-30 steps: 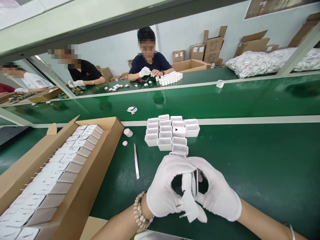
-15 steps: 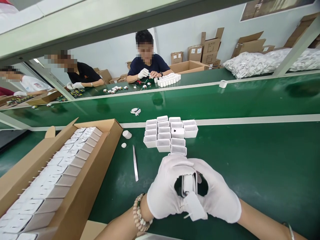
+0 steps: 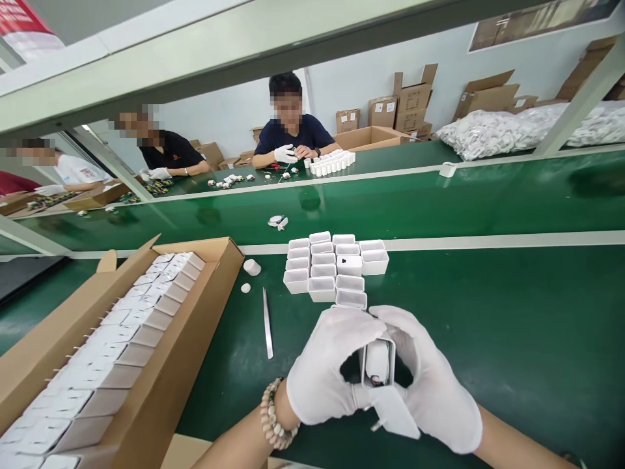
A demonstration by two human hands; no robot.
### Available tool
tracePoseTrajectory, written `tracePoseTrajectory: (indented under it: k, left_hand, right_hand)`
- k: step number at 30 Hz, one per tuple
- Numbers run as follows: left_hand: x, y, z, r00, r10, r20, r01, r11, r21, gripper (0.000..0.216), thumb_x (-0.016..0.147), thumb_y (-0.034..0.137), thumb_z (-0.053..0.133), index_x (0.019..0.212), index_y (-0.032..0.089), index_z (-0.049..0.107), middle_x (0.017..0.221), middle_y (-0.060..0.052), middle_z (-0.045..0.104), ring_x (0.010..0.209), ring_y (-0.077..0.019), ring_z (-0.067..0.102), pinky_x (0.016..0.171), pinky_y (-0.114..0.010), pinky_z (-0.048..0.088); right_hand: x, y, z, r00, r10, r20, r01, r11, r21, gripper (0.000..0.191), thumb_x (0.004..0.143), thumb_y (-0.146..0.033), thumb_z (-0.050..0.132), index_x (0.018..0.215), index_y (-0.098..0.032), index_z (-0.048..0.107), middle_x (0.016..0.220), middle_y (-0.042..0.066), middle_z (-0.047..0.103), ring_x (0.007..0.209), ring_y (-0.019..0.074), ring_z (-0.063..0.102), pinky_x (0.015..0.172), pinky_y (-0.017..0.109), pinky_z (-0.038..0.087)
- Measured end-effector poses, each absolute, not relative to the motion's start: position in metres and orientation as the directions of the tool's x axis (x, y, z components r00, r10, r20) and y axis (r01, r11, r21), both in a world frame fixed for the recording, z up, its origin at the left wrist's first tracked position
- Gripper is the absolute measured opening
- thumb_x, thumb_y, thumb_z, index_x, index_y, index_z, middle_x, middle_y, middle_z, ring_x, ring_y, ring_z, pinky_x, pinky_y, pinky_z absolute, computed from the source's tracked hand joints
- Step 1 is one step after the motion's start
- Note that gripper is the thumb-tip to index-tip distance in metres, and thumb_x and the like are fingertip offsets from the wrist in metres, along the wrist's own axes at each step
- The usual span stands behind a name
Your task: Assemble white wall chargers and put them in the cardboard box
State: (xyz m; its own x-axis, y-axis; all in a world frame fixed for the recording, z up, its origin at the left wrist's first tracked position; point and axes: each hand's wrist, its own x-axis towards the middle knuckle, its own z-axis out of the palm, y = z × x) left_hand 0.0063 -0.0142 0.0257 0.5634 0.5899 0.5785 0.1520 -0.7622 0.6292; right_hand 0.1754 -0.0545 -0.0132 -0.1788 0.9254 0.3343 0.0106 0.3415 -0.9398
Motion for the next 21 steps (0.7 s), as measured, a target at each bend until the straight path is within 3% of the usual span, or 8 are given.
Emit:
tracePoseTrajectory:
  k: [2, 5, 8, 11, 14, 18, 21]
  left_hand:
    - [0.005, -0.013, 0.029, 0.557, 0.584, 0.591, 0.153, -0.771, 0.618, 0.067, 0.067, 0.034, 0.078, 0.125, 0.021, 0.047, 0.112, -0.008, 0.061, 0.105, -0.0235, 0.056, 0.094, -0.037, 0.043]
    - [0.006, -0.010, 0.037, 0.598, 0.521, 0.609, 0.094, -0.801, 0.592, 0.062, 0.069, 0.034, 0.076, 0.122, 0.021, 0.047, 0.103, -0.007, 0.063, 0.095, -0.0220, 0.060, 0.087, -0.034, 0.046]
    - [0.011, -0.009, 0.043, 0.658, 0.461, 0.595, 0.045, -0.813, 0.580, 0.054, 0.074, 0.032, 0.071, 0.122, 0.022, 0.046, 0.092, -0.005, 0.063, 0.082, -0.0196, 0.061, 0.080, -0.033, 0.048]
    - [0.015, -0.009, 0.045, 0.701, 0.418, 0.579, -0.009, -0.805, 0.593, 0.053, 0.080, 0.032, 0.064, 0.127, 0.021, 0.041, 0.097, -0.008, 0.063, 0.085, -0.0202, 0.062, 0.081, -0.033, 0.049]
    - [0.015, -0.008, 0.045, 0.747, 0.365, 0.556, -0.056, -0.798, 0.600, 0.056, 0.081, 0.032, 0.062, 0.130, 0.020, 0.038, 0.106, -0.010, 0.062, 0.095, -0.0216, 0.061, 0.085, -0.033, 0.049]
    - [0.014, -0.010, 0.035, 0.723, 0.443, 0.530, 0.049, -0.798, 0.600, 0.060, 0.076, 0.032, 0.065, 0.129, 0.019, 0.039, 0.112, -0.012, 0.059, 0.101, -0.0242, 0.057, 0.089, -0.037, 0.048]
    - [0.016, -0.014, 0.021, 0.676, 0.474, 0.564, 0.141, -0.835, 0.532, 0.062, 0.077, 0.027, 0.063, 0.131, 0.015, 0.035, 0.107, -0.014, 0.060, 0.098, -0.0251, 0.057, 0.084, -0.039, 0.050]
  right_hand:
    - [0.181, -0.051, -0.007, -0.313, 0.916, 0.252, -0.098, 0.233, -0.968, 0.078, 0.070, -0.020, 0.074, 0.134, -0.032, 0.031, 0.136, 0.011, 0.043, 0.124, 0.0278, 0.046, 0.100, 0.042, 0.043]
    - [0.189, -0.043, 0.007, -0.511, 0.843, 0.167, -0.250, 0.040, -0.967, 0.062, 0.079, -0.041, 0.066, 0.133, -0.029, 0.038, 0.138, 0.011, 0.045, 0.128, 0.0284, 0.043, 0.104, 0.046, 0.038]
    - [0.193, -0.036, 0.015, -0.578, 0.809, 0.106, -0.226, -0.034, -0.974, 0.062, 0.078, -0.053, 0.062, 0.130, -0.024, 0.044, 0.135, 0.013, 0.048, 0.127, 0.0303, 0.044, 0.105, 0.050, 0.035]
    - [0.191, -0.035, 0.011, -0.594, 0.800, 0.084, -0.153, -0.009, -0.988, 0.068, 0.072, -0.046, 0.072, 0.130, -0.022, 0.046, 0.131, 0.013, 0.052, 0.122, 0.0307, 0.049, 0.103, 0.049, 0.037]
    - [0.188, -0.036, 0.007, -0.576, 0.813, 0.078, -0.163, -0.021, -0.986, 0.059, 0.073, -0.038, 0.073, 0.126, -0.022, 0.051, 0.126, 0.011, 0.057, 0.118, 0.0291, 0.052, 0.102, 0.046, 0.040]
    - [0.184, -0.039, 0.008, -0.513, 0.858, 0.032, -0.253, -0.115, -0.960, 0.061, 0.069, -0.039, 0.076, 0.124, -0.023, 0.053, 0.124, 0.009, 0.059, 0.116, 0.0290, 0.054, 0.102, 0.045, 0.041]
    - [0.180, -0.041, 0.008, -0.456, 0.890, -0.013, -0.285, -0.160, -0.945, 0.065, 0.068, -0.039, 0.077, 0.125, -0.022, 0.050, 0.126, 0.010, 0.057, 0.117, 0.0296, 0.052, 0.102, 0.046, 0.041]
